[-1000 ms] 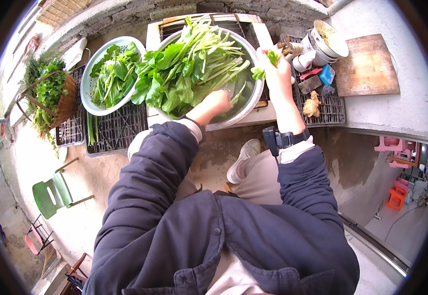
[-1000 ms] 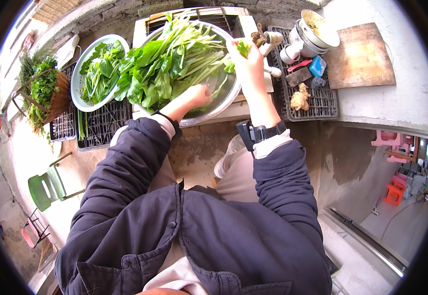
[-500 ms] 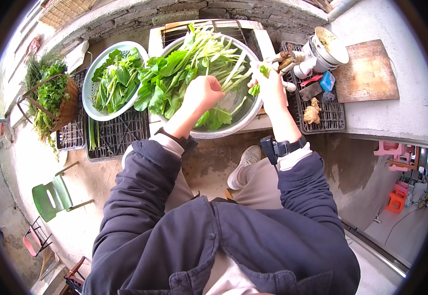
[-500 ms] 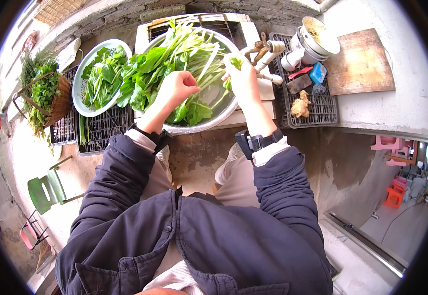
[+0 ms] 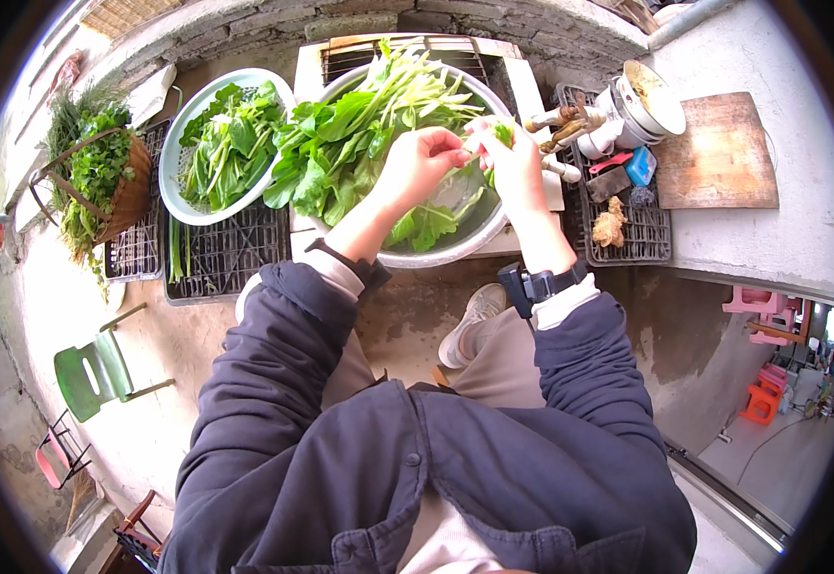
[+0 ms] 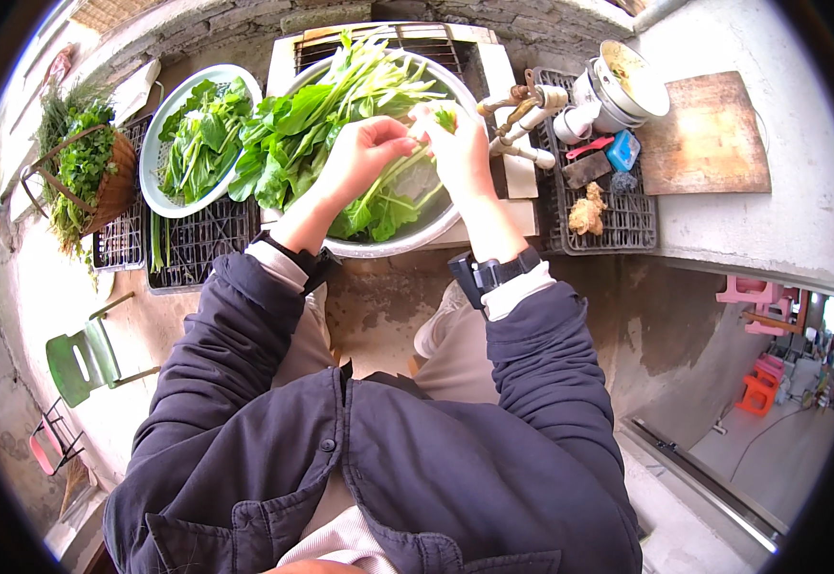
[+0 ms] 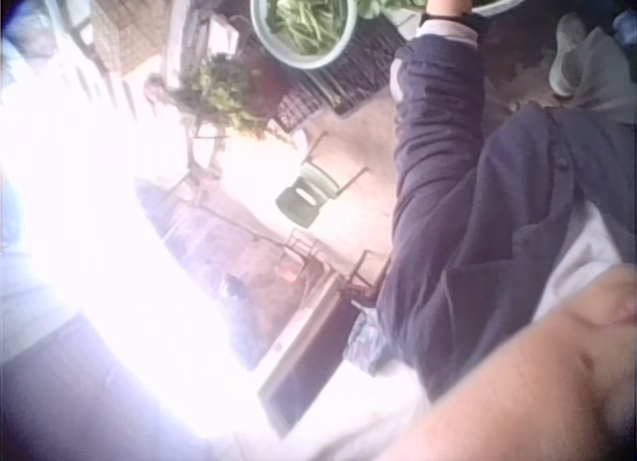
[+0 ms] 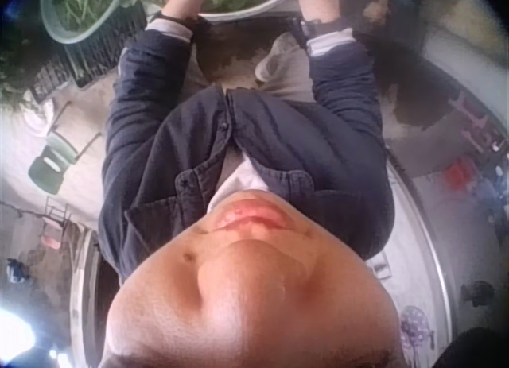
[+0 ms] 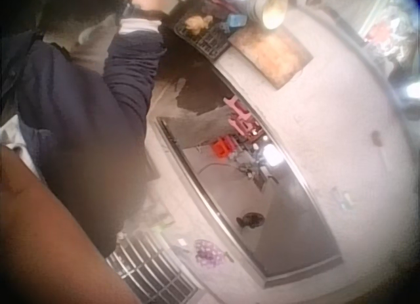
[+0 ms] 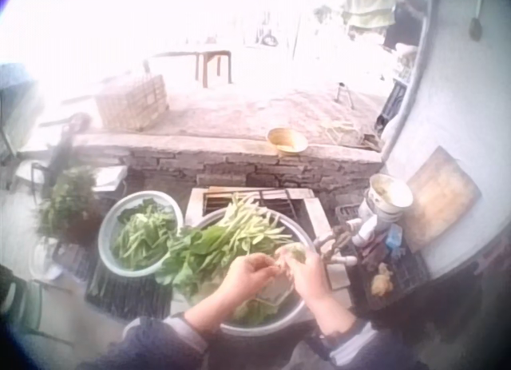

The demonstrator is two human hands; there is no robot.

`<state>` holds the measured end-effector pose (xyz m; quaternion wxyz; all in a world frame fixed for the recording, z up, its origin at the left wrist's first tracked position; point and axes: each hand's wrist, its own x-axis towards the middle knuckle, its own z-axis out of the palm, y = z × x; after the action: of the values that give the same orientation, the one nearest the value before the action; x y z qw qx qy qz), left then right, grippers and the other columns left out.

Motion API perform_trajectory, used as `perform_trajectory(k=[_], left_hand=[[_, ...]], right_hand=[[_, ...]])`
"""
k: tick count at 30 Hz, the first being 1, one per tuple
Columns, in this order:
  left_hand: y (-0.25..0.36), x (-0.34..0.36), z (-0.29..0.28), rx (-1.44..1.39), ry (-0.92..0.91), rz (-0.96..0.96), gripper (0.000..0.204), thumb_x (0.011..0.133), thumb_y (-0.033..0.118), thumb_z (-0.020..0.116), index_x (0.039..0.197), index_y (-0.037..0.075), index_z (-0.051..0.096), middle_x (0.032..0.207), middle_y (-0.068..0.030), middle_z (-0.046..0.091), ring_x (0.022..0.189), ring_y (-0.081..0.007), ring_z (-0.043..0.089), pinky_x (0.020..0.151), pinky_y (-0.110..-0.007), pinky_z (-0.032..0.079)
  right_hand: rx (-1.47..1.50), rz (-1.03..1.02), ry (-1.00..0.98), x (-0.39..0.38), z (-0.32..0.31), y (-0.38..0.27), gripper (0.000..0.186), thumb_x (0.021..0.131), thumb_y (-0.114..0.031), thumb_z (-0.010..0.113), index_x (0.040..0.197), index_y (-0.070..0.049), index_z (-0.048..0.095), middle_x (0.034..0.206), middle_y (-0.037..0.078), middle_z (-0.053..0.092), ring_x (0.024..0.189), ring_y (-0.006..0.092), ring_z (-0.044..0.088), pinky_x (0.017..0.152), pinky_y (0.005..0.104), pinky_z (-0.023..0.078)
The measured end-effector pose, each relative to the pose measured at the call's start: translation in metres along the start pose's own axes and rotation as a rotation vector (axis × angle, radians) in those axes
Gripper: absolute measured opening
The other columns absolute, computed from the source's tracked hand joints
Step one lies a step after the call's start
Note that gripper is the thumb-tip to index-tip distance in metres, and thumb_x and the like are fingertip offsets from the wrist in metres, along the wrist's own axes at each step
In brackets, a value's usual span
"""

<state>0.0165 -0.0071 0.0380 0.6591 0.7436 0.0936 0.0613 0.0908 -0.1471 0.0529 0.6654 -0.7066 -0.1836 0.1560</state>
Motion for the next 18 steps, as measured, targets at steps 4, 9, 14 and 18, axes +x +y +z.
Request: perform_trajectory(k=[4, 9, 14, 18], left_hand=[[0.003, -0.001, 0.008, -0.396, 0.006, -0.009, 0.011, 0.088, 0.010, 0.068, 0.094, 0.001, 0.067, 0.081, 0.0011, 0.067, 0.076, -0.0053, 0.059, 0.069, -0.020, 0.046], [0.003, 0.001, -0.017, -0.487, 0.164, -0.068, 0.009, 0.088, 0.011, 0.067, 0.091, 0.003, 0.066, 0.080, 0.0000, 0.066, 0.064, -0.0027, 0.051, 0.058, -0.018, 0.041], [0.008, 0.008, -0.044, -0.606, 0.231, -0.013, 0.012, 0.089, 0.018, 0.068, 0.093, 0.007, 0.066, 0.084, -0.0004, 0.068, 0.063, -0.0029, 0.049, 0.058, -0.019, 0.039], [0.013, 0.008, -0.037, -0.603, 0.206, 0.037, 0.013, 0.090, 0.018, 0.067, 0.096, 0.006, 0.066, 0.086, -0.0018, 0.069, 0.063, -0.0027, 0.049, 0.060, -0.018, 0.040]], right_hand=[[0.040, -0.210, 0.329, -0.012, 0.022, -0.001, 0.009, 0.093, -0.014, 0.062, 0.093, -0.005, 0.066, 0.084, 0.003, 0.064, 0.071, 0.0067, 0.057, 0.064, 0.0215, 0.043], [0.454, -0.414, 0.513, -0.004, -0.002, -0.039, 0.009, 0.099, -0.017, 0.054, 0.096, -0.009, 0.053, 0.074, -0.003, 0.052, 0.065, 0.0072, 0.051, 0.056, 0.0231, 0.043], [-0.039, -0.266, 0.033, -0.008, 0.003, -0.025, 0.013, 0.095, -0.012, 0.057, 0.104, -0.005, 0.063, 0.092, 0.006, 0.068, 0.072, 0.0086, 0.060, 0.060, 0.0201, 0.045], [0.041, 0.144, -0.228, -0.005, 0.023, 0.009, 0.023, 0.093, -0.017, 0.063, 0.114, -0.009, 0.067, 0.088, 0.003, 0.069, 0.071, 0.0064, 0.061, 0.059, 0.0195, 0.045]])
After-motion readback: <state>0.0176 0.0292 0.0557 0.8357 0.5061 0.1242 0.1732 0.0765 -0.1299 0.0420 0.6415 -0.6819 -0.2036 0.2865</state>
